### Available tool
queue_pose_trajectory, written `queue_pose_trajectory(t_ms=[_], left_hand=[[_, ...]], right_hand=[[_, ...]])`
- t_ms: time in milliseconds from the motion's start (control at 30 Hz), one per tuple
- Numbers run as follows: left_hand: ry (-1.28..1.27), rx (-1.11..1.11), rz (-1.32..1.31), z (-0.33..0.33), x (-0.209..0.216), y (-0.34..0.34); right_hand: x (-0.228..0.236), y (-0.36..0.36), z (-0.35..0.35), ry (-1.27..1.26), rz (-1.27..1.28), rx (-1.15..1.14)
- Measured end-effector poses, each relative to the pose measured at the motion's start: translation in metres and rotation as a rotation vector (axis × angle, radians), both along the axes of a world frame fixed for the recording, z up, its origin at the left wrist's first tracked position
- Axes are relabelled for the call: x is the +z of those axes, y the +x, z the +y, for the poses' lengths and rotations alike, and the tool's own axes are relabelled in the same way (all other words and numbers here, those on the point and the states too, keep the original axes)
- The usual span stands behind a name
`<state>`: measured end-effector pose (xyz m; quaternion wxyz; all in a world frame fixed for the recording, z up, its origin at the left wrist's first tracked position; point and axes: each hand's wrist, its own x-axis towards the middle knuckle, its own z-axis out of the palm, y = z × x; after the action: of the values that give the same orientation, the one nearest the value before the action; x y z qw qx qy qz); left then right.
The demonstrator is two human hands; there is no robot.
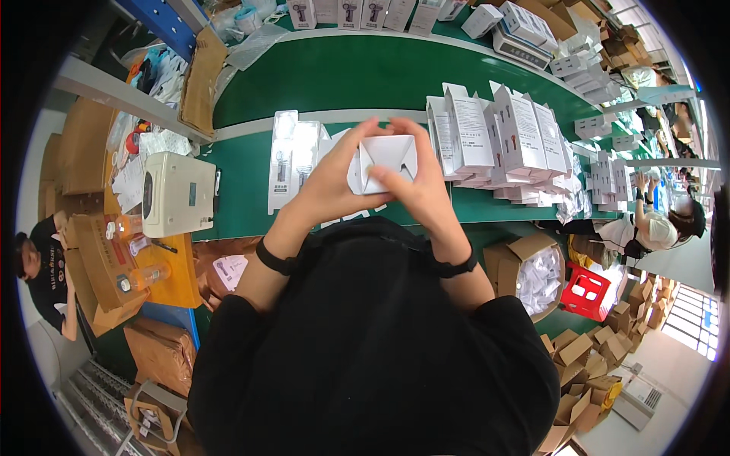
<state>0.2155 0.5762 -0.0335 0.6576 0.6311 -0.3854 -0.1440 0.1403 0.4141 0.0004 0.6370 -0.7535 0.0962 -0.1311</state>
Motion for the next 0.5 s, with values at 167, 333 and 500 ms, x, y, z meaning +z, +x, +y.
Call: queue_pose_trajectory(t_ms=[167, 333, 500], left_hand=[[0.235, 0.024, -0.456, 0.022, -0.042, 0.017], [1.172, 0.153, -0.409, 0.116, -0.144, 0.021], [1.323, 0.049, -0.495, 0.187, -0.178, -0.02]], right_hand=[[-0.011, -0.015, -0.03, -0.613, -0.133, -0.06], [-0.013, -0.034, -0.126, -0.922, -0.386, -0.206], [-0.035, -0.048, -0.158, -1.061, -0.085, -0.249]])
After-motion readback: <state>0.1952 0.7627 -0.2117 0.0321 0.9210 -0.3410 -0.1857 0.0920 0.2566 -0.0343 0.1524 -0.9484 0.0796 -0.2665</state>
